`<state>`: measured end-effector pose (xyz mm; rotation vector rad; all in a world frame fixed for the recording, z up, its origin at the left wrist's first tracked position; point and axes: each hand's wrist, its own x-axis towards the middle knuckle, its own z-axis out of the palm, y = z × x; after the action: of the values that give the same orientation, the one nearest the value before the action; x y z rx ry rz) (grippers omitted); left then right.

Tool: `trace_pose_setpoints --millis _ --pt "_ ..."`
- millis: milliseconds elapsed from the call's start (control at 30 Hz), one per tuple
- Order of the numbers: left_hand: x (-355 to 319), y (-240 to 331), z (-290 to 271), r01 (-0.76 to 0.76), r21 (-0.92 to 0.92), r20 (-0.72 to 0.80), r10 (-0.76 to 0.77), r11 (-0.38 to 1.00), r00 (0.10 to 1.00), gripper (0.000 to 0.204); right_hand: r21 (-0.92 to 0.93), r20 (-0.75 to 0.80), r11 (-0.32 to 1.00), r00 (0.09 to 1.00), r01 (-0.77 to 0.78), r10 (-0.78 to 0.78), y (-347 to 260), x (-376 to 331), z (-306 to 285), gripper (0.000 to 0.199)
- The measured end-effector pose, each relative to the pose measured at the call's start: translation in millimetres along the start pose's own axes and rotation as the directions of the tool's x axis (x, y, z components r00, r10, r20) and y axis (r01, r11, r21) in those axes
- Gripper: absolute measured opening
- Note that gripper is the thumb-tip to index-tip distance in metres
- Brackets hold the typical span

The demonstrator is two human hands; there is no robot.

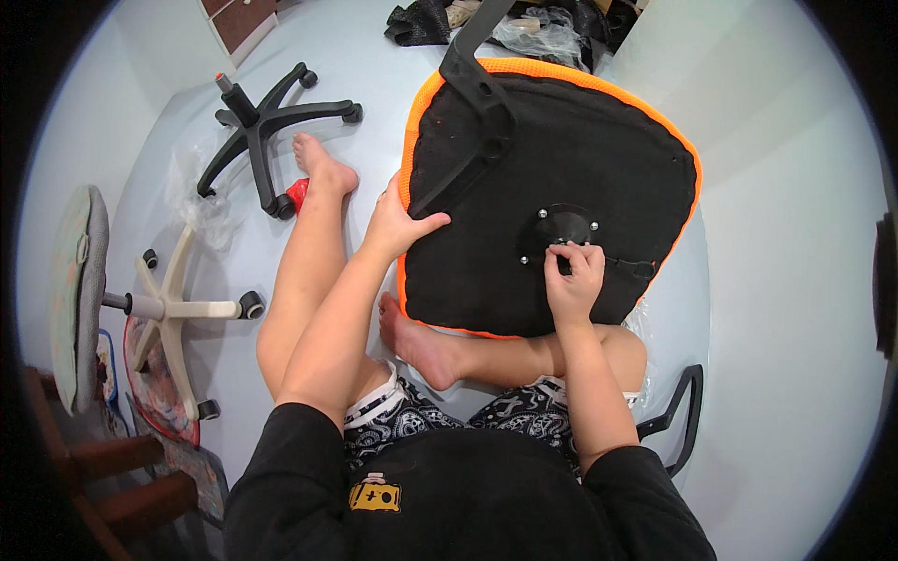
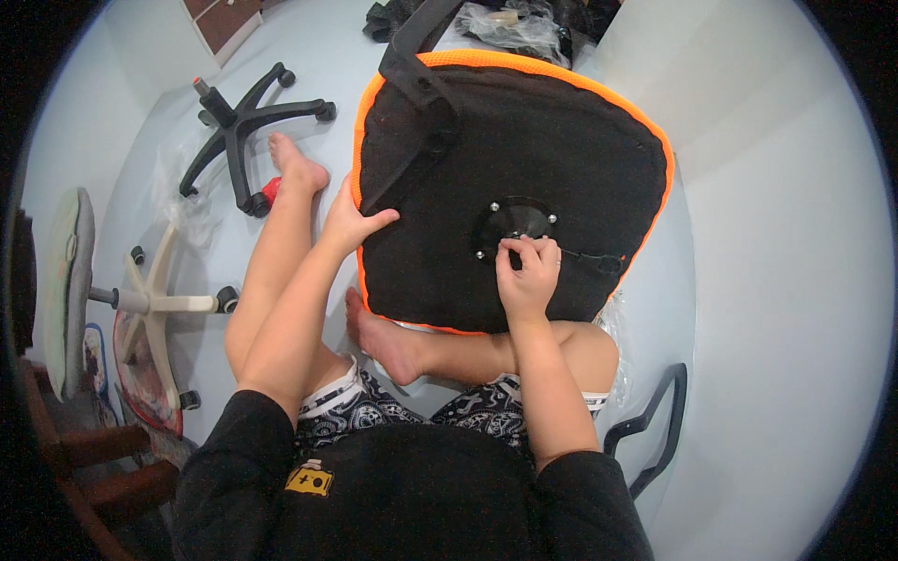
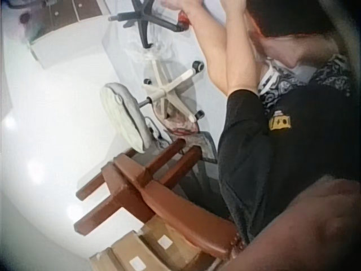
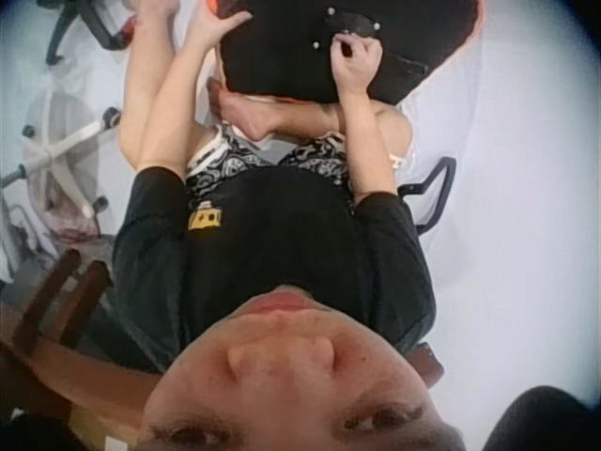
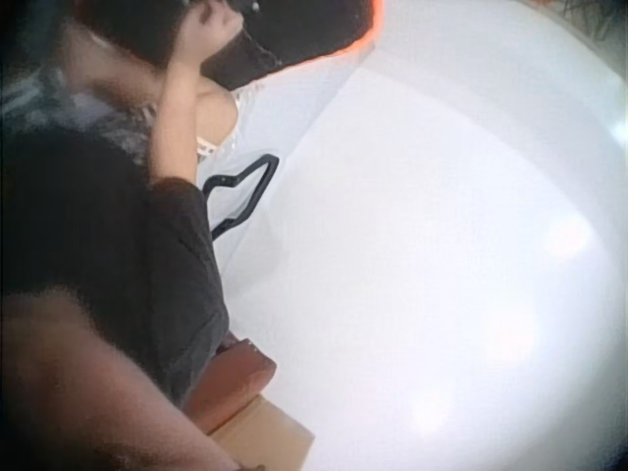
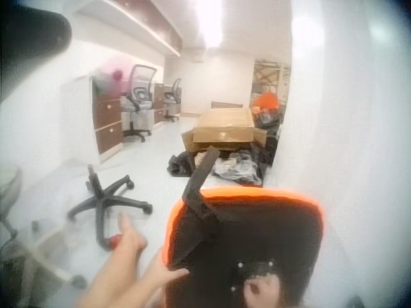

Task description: The person assembles an office chair by attaching the backrest frame to the seat cushion. They align the parts, insert bolts, and tighten them using a hex key while sitting on the floor.

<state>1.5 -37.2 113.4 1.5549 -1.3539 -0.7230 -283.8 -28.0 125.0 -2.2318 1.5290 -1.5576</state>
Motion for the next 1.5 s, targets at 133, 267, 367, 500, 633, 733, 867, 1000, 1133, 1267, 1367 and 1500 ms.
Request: trace_pose_setpoints --millis 133,267,367,500,633,733,867,1000,1133,1267,1367,1500 --pt "-2 5 -3 -0.124 0.036 0.022 0.123 0.992 0.992 0.105 -0.003 0.008 1.0 1.0 0.009 -0.009 0 0 -2 0.013" --pt "-7 3 -7 -0.078 0.177 -0.052 0.088 0.981 0.995 0.11 0.003 0.019 1.0 1.0 0.008 -0.008 -3 0 -3 0.013" --pt "-12 19 -18 -0.165 0.377 -0.145 0.234 0.912 0.961 0.106 -0.009 0.02 1.0 1.0 0.017 -0.017 1 0 -6 0.013" --pt "-4 14 -55 -0.376 0.474 -0.066 0.458 0.796 0.886 0.071 0.005 0.006 1.0 1.0 0.018 -0.019 -3 -3 -10 0.014" --pt "17 23 -86 -0.435 0.295 -0.198 0.499 0.851 0.843 0.035 -0.015 0.006 1.0 1.0 0.02 -0.02 -9 -8 -18 0.014" --pt "34 84 -140 -0.481 0.434 -0.072 0.562 0.761 0.824 0.031 0.002 -0.013 1.0 1.0 0.001 -0.001 -17 -6 -24 0.015" --pt "57 195 -175 -0.569 0.664 0.171 0.643 0.485 0.747 0.029 0.01 -0.021 1.0 1.0 0.009 -0.009 -17 -5 -29 0.017" --pt "96 288 -161 -0.575 0.815 0.486 0.621 -0.068 0.616 0.032 0.043 -0.036 0.999 0.999 0.022 -0.021 -19 -6 -34 0.017" --pt "119 360 -90 -0.753 0.653 0.594 0.67 -0.079 0.445 0.038 0.028 -0.026 0.998 0.998 0.054 -0.053 -20 -8 -39 0.016" --pt "111 407 7 -0.883 0.447 0.729 0.631 -0.144 0.266 0.043 0.084 -0.018 0.994 0.998 0.066 -0.064 -18 -4 -46 0.016" --pt "108 425 64 -0.89 0.299 0.807 0.589 -0.344 0.044 0.047 0.12 -0.012 0.993 1.0 0.022 -0.021 -19 -1 -47 0.018" --pt "99 447 133 -0.842 0.205 0.9 0.435 -0.498 -0.039 0.054 0.154 -0.017 0.988 1.0 0.006 -0.003 -19 -4 -46 0.018"
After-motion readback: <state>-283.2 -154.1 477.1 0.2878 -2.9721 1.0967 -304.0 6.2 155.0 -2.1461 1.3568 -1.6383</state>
